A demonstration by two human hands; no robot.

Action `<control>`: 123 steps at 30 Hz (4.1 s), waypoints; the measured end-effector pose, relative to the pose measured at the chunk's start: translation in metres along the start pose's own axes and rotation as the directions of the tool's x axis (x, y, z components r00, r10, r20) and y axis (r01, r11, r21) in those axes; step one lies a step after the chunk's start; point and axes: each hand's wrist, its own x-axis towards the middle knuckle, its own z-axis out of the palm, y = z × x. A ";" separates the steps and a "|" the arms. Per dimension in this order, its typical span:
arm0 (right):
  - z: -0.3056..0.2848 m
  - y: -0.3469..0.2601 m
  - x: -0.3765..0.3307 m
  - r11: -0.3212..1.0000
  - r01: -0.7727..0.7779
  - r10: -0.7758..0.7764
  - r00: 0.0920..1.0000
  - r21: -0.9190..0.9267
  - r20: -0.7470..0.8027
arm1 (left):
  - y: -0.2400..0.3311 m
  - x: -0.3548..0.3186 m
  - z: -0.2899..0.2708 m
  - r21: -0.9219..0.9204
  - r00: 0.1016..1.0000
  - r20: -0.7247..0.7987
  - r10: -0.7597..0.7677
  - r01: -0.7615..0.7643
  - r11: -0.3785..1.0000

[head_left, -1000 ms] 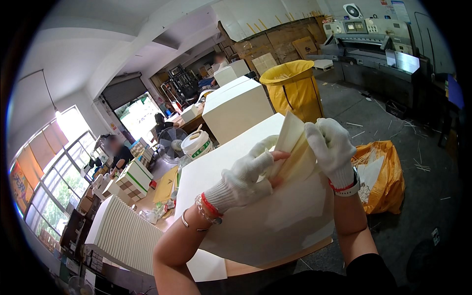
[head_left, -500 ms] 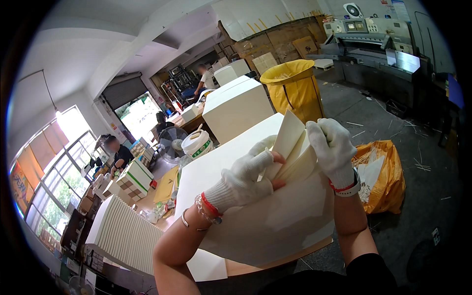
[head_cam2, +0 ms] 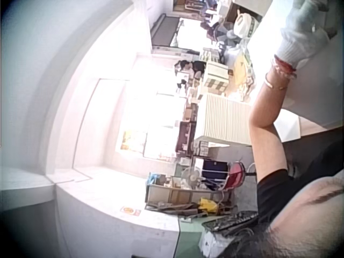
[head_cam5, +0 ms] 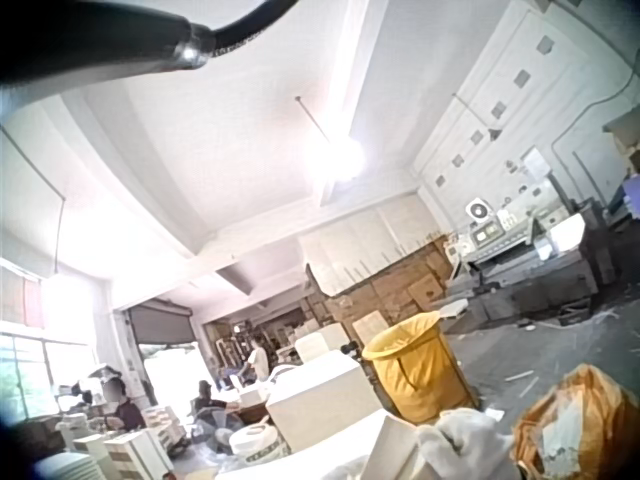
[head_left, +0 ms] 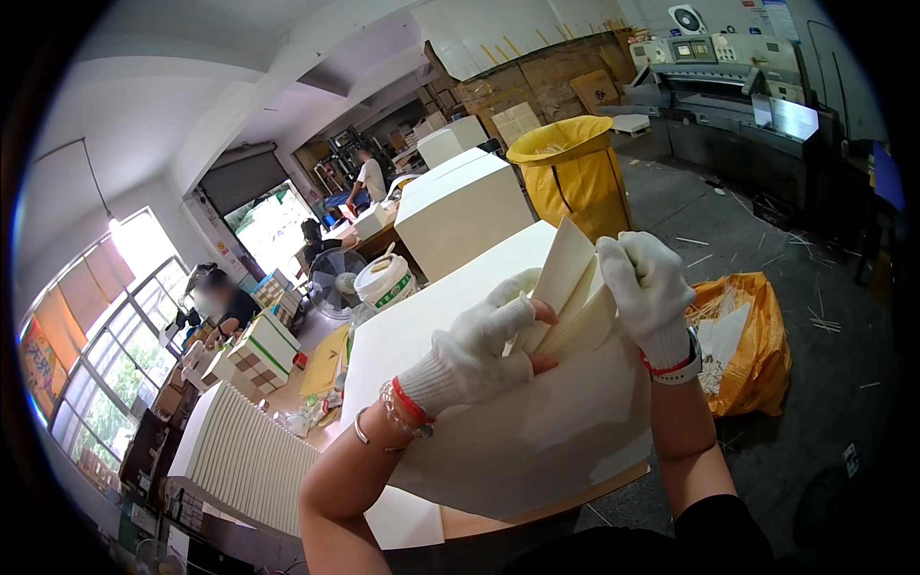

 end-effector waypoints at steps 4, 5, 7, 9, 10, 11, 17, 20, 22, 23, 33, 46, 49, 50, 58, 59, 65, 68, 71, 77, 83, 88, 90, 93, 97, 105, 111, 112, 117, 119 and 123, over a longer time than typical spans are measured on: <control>0.001 0.001 0.001 0.998 -0.033 0.034 0.999 0.045 -0.008 | -0.007 0.000 0.003 -0.050 0.998 -0.046 0.046 -0.048 0.998; 0.001 0.000 0.000 0.999 -0.030 0.030 1.000 0.038 -0.007 | -0.007 -0.001 0.003 -0.059 0.996 -0.066 0.057 -0.061 0.996; 0.001 0.002 0.000 0.999 -0.027 0.027 1.000 0.019 -0.010 | 0.001 -0.002 -0.004 0.016 0.999 0.018 -0.029 0.029 0.999; 0.002 0.002 0.000 0.999 -0.040 0.040 0.999 0.025 -0.015 | 0.002 -0.002 -0.007 0.062 0.993 0.081 -0.083 0.078 0.995; 0.002 0.001 0.000 0.998 -0.046 0.047 0.999 0.030 -0.017 | 0.000 -0.002 -0.007 0.067 0.990 0.104 -0.091 0.085 0.994; 0.003 0.002 -0.001 0.998 -0.053 0.054 0.998 0.038 -0.023 | -0.002 -0.002 -0.007 0.072 0.987 0.128 -0.100 0.092 0.993; 0.003 0.002 -0.001 0.997 -0.056 0.058 0.998 0.061 -0.034 | -0.002 0.000 0.000 -0.013 1.000 -0.011 0.028 -0.028 1.000; 0.002 0.000 -0.002 0.995 -0.064 0.067 0.997 0.073 -0.032 | -0.003 0.000 -0.002 -0.010 0.999 0.033 -0.041 0.041 0.999; 0.002 0.002 -0.002 0.994 -0.070 0.073 0.997 0.078 -0.035 | -0.006 -0.001 -0.002 -0.010 0.999 0.035 -0.042 0.042 0.999; 0.001 0.004 -0.003 0.996 -0.072 0.074 0.997 0.060 -0.018 | -0.006 -0.001 -0.001 -0.011 0.998 0.037 -0.042 0.043 0.999; -0.001 -0.048 -0.034 0.901 0.391 -0.306 0.881 -0.189 0.362 | -0.012 -0.010 0.000 0.120 0.943 -0.282 0.177 -0.149 0.982; 0.059 -0.092 -0.066 0.859 0.509 -0.425 0.651 0.053 0.629 | 0.018 -0.018 -0.052 0.261 0.879 -0.210 -0.428 0.472 0.842; 0.103 -0.127 -0.084 0.836 0.521 -0.453 0.481 0.170 0.751 | -0.001 -0.035 -0.092 0.099 0.771 -0.537 -0.342 0.460 0.882; 0.122 -0.140 -0.093 0.802 0.557 -0.532 0.501 0.216 0.683 | -0.032 -0.045 -0.110 0.003 0.696 -0.674 -0.249 0.339 0.941; 0.166 -0.145 -0.127 0.727 0.649 -0.666 0.590 0.222 0.456 | -0.055 -0.178 -0.189 -0.328 0.118 -0.940 -0.319 -0.063 0.943; 0.164 -0.148 -0.124 0.727 0.648 -0.665 0.585 0.226 0.464 | -0.054 -0.194 -0.196 -0.342 0.055 -0.939 -0.338 -0.075 0.937; 0.159 -0.164 -0.125 0.819 0.522 -0.560 0.635 0.238 0.532 | -0.053 -0.253 -0.210 -0.244 -0.150 -0.958 -0.245 -0.026 0.969; 0.180 -0.178 -0.157 0.827 0.336 -0.542 0.691 0.451 0.478 | -0.038 -0.269 -0.156 -0.145 -0.125 -0.984 -0.130 0.119 0.982; 0.228 -0.188 -0.214 0.907 -0.004 -0.267 0.768 0.422 0.582 | -0.038 -0.275 -0.084 0.094 0.079 -0.994 0.072 0.319 0.943; 0.300 0.028 -0.506 -0.439 -0.893 -0.017 0.118 0.099 0.993 | -0.099 -0.272 0.047 0.374 0.257 -0.927 0.274 0.710 0.596; 0.296 -0.030 -0.473 0.016 -0.989 0.343 -0.135 -0.150 0.930 | -0.144 -0.352 0.127 -0.008 0.320 -0.863 -0.390 0.764 0.645; 0.327 0.014 -0.548 0.183 -0.915 0.426 -0.256 -0.360 0.868 | -0.168 -0.519 0.217 -0.246 0.050 -0.763 -0.644 0.900 0.360; 0.323 0.013 -0.555 0.300 -0.897 0.427 -0.177 -0.323 0.887 | -0.150 -0.590 0.222 -0.340 -0.149 -0.625 -0.767 0.936 0.095; 0.301 -0.037 -0.497 0.559 -0.741 0.454 -0.101 -0.371 0.885 | -0.117 -0.636 0.203 -0.187 -0.323 -0.447 -0.834 0.946 -0.266; 0.280 -0.039 -0.492 0.861 -0.381 0.337 -0.073 -0.338 0.939 | -0.104 -0.663 0.199 -0.258 -0.105 -0.292 -0.951 0.966 -0.028; 0.270 -0.072 -0.478 0.989 -0.001 0.147 0.005 -0.147 0.989 | -0.122 -0.692 0.205 -0.177 -0.046 -0.364 -0.930 0.984 0.021; 0.273 -0.064 -0.486 0.990 0.021 0.136 0.014 -0.137 0.991 | -0.134 -0.712 0.216 -0.145 -0.003 -0.335 -0.942 0.988 0.048; 0.273 -0.064 -0.486 0.990 0.021 0.140 0.009 -0.140 0.990 | -0.134 -0.714 0.217 -0.141 0.018 -0.358 -0.933 0.987 0.073; 0.271 -0.057 -0.493 0.995 0.012 0.100 0.034 -0.100 0.994 | -0.133 -0.713 0.218 -0.117 0.071 -0.410 -0.909 0.985 0.130; 0.269 -0.056 -0.495 0.995 0.038 0.086 0.045 -0.088 0.995 | -0.132 -0.713 0.218 -0.098 0.108 -0.439 -0.892 0.981 0.167; 0.270 -0.060 -0.500 0.991 0.103 0.076 0.059 -0.081 0.995 | -0.127 -0.705 0.206 -0.033 0.145 -0.442 -0.885 0.983 0.178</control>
